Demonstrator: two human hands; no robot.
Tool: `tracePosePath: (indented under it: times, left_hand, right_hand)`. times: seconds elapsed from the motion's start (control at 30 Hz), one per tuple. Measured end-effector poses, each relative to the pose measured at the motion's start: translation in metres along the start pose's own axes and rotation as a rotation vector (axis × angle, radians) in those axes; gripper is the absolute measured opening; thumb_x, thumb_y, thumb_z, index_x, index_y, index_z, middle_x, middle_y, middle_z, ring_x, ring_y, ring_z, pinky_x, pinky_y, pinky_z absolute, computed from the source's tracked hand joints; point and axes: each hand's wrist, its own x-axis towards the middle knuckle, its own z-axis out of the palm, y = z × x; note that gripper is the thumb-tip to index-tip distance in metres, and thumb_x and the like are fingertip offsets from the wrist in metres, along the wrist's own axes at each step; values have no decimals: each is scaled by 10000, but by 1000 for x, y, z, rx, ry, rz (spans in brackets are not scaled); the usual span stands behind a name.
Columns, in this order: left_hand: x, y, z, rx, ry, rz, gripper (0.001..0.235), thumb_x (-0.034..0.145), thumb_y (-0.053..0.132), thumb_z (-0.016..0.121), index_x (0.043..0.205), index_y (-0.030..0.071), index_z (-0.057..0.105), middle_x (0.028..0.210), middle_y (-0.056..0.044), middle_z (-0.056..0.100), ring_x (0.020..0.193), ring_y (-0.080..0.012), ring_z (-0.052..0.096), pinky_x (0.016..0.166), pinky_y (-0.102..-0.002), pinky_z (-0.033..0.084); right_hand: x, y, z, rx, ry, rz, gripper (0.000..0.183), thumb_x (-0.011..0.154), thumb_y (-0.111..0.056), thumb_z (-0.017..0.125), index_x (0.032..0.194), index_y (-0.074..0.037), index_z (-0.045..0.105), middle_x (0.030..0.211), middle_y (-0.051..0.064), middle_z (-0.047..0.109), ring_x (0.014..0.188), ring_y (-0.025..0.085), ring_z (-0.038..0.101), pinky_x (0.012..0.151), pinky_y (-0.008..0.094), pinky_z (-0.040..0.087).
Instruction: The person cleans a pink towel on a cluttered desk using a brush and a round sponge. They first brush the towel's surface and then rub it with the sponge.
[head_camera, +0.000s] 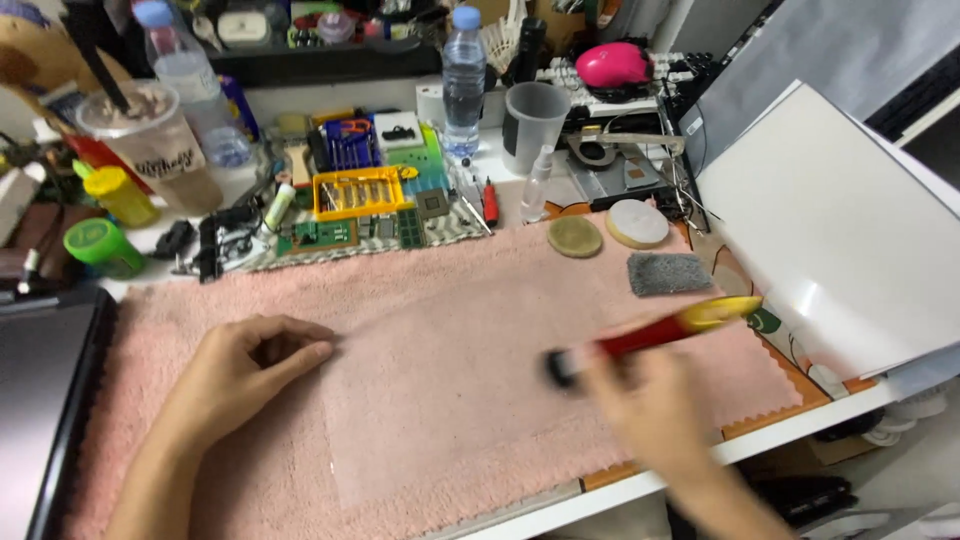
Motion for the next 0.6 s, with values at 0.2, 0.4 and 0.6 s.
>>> tracePosePath:
  times: [0.2,0.4,0.6]
  left_hand:
    - [16,-22,7,-41,51,126,242,920,255,939,1114,156,1044,895,14,964,678,-121,563,652,-294,465]
    - [6,-5,10,-40,86,52,252,903,203,932,1120,127,1038,1187,36,1020,871,-115,797,798,-268,567]
    - [3,2,19,-492,102,197,252,1095,98,677,1226,-9,864,1195,-123,934,1049,-235,951,1044,-314,673]
  right_hand:
    - [-50,-78,83,6,-638,-67,347,1046,-584,753,1045,-258,872,940,-44,908,867,143,886,805,347,659]
    - [17,1,26,-254,-369,-35,534,1038,-630,766,765,-171,775,647,18,772,580,203,720,601,466,471]
    - [77,82,-86,171,211,-71,253,1056,-256,850,1187,-52,780,1030,118,862,876,223,826,799,344,639]
